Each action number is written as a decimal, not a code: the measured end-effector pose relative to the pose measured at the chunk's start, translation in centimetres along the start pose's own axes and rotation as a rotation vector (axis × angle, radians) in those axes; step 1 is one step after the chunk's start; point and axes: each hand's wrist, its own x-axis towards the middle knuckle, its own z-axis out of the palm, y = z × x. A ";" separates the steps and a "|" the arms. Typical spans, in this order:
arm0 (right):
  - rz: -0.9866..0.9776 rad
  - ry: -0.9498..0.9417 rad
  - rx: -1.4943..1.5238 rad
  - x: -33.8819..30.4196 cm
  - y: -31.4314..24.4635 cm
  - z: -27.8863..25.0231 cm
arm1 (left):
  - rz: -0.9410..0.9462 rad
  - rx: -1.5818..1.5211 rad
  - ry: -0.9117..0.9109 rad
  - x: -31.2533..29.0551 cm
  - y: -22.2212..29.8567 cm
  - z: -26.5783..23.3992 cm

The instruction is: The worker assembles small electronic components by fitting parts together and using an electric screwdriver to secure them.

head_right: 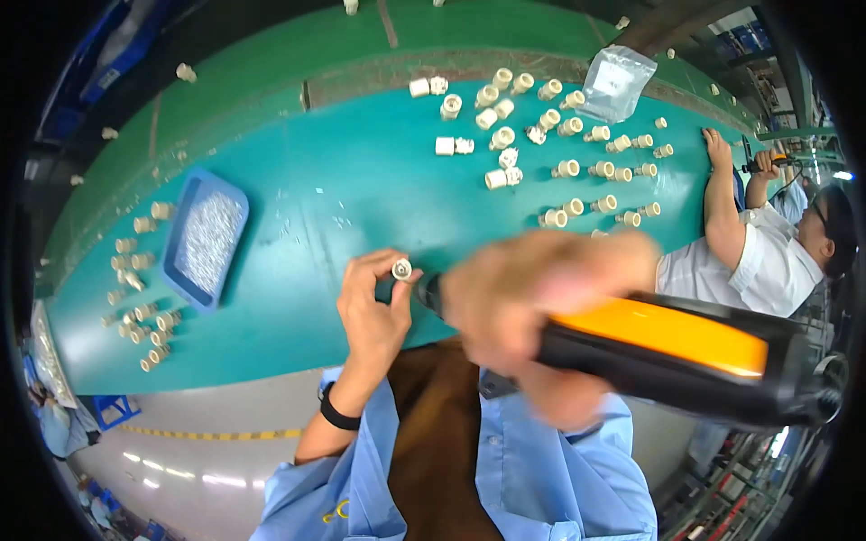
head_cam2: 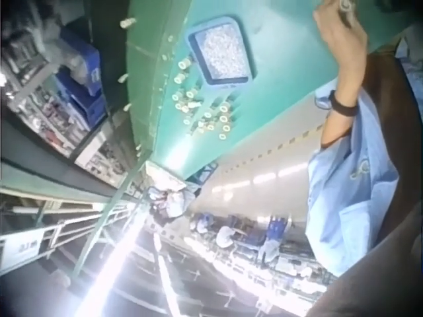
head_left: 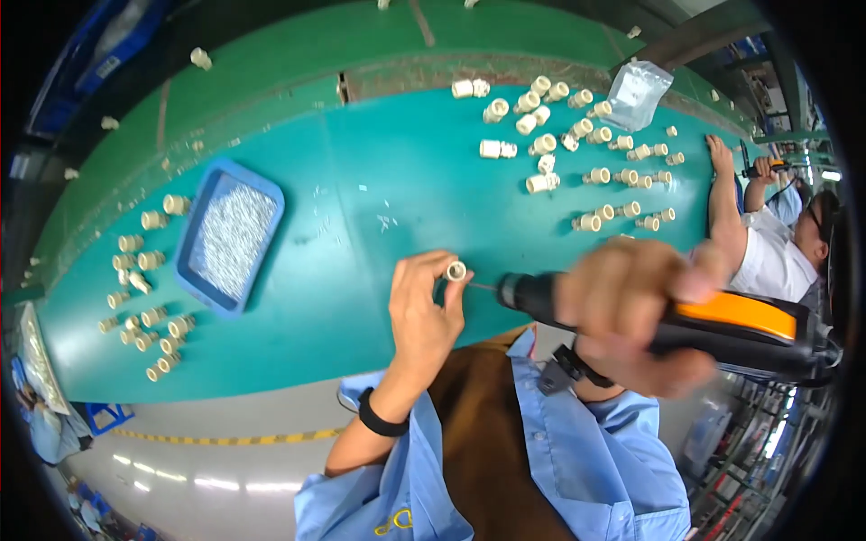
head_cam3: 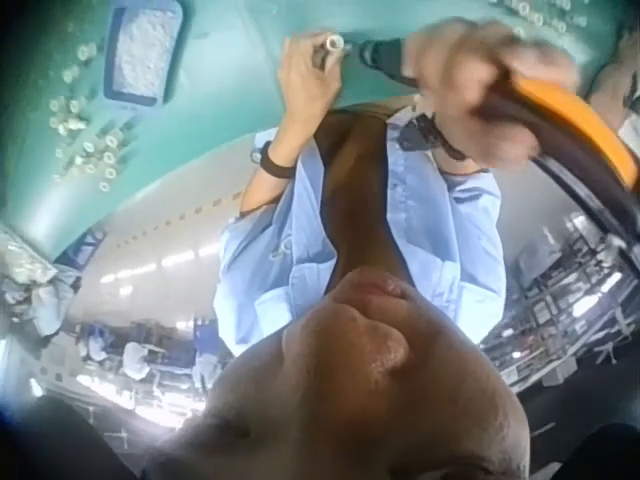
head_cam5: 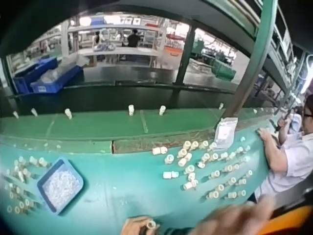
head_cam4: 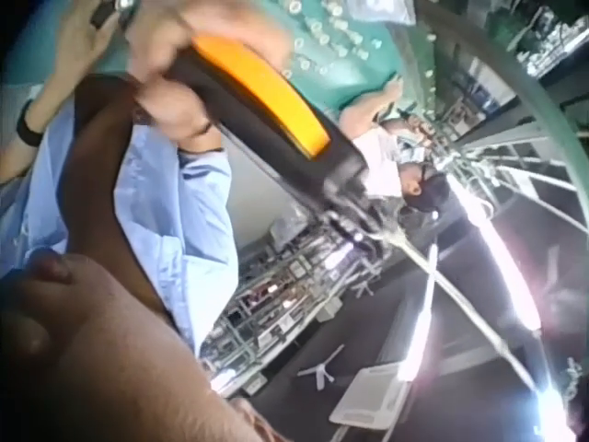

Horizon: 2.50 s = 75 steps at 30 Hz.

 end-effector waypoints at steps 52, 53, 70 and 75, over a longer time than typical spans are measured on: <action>0.171 0.264 -0.170 -6.1 -8.4 -6.5 | -0.040 0.025 -0.556 3.9 7.9 -4.7; 0.187 0.241 -0.184 -5.9 -8.3 -6.3 | -0.069 0.026 -0.539 2.6 7.0 -4.5; 0.143 0.092 -0.224 -4.4 -5.8 -2.7 | -0.073 0.009 -0.178 -0.8 0.4 -0.4; 0.135 -0.015 -0.145 -1.5 -4.5 -2.1 | -0.108 -0.009 -0.176 -0.8 1.4 -1.6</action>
